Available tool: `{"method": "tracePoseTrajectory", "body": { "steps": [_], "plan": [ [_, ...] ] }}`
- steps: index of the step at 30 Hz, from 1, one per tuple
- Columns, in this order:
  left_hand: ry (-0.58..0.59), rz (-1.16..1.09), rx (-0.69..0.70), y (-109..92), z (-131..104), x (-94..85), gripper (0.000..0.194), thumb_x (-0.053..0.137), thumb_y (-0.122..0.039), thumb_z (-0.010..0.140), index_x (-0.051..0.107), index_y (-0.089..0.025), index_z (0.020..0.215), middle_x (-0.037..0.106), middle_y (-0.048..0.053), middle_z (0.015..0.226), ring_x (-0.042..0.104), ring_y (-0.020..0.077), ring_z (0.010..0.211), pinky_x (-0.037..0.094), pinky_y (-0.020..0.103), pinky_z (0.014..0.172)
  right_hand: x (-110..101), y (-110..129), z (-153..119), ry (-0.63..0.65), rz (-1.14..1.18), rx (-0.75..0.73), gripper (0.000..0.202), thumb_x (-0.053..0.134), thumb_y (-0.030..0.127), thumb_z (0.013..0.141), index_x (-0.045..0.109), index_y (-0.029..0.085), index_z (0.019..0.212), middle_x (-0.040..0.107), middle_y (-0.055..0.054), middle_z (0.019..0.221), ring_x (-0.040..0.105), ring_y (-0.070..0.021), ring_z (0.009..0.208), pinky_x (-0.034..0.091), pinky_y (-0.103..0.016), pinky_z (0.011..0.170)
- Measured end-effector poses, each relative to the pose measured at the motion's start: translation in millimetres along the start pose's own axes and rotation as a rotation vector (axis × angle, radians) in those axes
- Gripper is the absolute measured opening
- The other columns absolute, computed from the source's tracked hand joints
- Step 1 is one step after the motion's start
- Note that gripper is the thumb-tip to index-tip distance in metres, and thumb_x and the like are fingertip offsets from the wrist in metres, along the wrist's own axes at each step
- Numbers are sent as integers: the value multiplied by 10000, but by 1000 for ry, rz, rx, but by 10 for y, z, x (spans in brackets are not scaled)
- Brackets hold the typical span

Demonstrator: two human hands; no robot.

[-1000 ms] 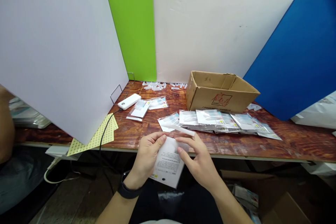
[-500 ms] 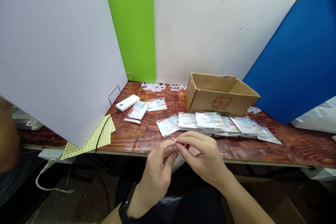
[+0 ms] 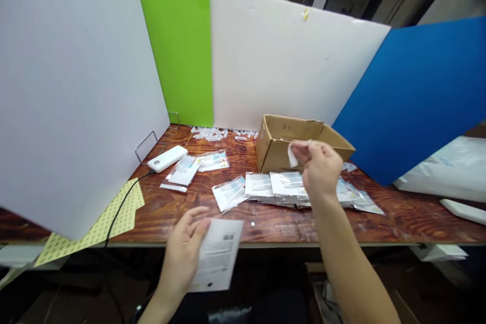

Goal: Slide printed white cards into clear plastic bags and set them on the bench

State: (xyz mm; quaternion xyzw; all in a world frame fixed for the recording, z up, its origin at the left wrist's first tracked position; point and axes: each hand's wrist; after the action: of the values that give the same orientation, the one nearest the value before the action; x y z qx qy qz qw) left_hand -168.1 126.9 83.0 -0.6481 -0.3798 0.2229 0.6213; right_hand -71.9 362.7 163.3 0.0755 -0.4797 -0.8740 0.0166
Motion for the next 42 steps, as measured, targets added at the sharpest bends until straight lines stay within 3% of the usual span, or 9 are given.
{"method": "tracePoseTrajectory", "body": {
  "steps": [2,5,12,17,19,23,28,35,42],
  "plan": [
    [-50,-102,-81,80,30,-98,415,700,-374,660,523,-186,985,680,0,622,623,164,518,477,226,478,25,-83,519,-136,-236,-48,326,227,238,898,528,120,939,621,-142,1034,616,-168,957,502,-296,778],
    [-67,-189,-171,194,-1,-188,483,741,-379,607,522,-189,992,683,5,628,637,188,539,482,240,473,92,-198,1010,-41,-404,-38,283,330,269,910,569,118,921,605,-131,1061,580,-185,994,469,-318,826],
    [-70,-291,-192,149,-53,-202,395,737,-339,635,524,-184,928,681,7,646,644,181,568,494,247,507,141,-171,1175,316,-594,2,237,502,342,868,615,133,866,648,-84,966,587,-210,944,418,-412,875],
    [-69,-423,-68,-69,-136,-139,242,691,-263,700,530,-167,855,682,19,664,645,160,586,484,229,529,65,151,139,449,-404,-134,242,457,365,864,606,174,871,660,-100,984,589,-235,960,406,-366,887],
    [-27,-468,-31,-134,-194,-111,186,659,-249,735,539,-161,846,689,32,695,647,155,605,484,230,551,14,245,-514,714,-67,10,276,532,408,816,571,196,988,666,-83,966,626,-223,872,477,-338,781],
    [66,-528,1,-223,-333,-72,110,613,-224,778,556,-153,840,692,38,712,635,134,599,483,229,571,-91,355,-1423,929,267,416,288,580,418,791,585,202,980,676,-56,893,633,-201,804,502,-289,680],
    [108,-540,-37,-284,-578,-111,99,621,-204,769,571,-148,833,696,41,731,636,135,609,490,232,584,-172,510,-1581,969,423,551,266,600,386,784,697,141,746,666,-40,649,604,-166,622,470,-262,597],
    [326,-359,-319,-267,-968,-292,216,597,-215,777,610,-117,968,689,77,771,633,151,665,474,234,615,-643,588,-1805,1036,483,793,255,595,344,800,703,162,941,697,-57,704,634,-153,629,493,-254,590],
    [391,-123,-412,105,-1402,-468,526,600,-222,777,452,-250,1281,605,-28,632,560,120,610,423,221,594,-1128,383,-2378,861,312,705,113,635,231,745,740,235,785,694,-13,644,578,-116,543,449,-212,503]
  ]
}}
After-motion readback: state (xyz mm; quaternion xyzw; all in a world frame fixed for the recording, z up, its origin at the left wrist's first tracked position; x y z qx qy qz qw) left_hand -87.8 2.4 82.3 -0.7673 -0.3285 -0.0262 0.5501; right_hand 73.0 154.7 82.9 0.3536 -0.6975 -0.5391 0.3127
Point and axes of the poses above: each hand's wrist, its own z-axis towards the middle knuckle, its own x-axis out of the palm, y = z × x
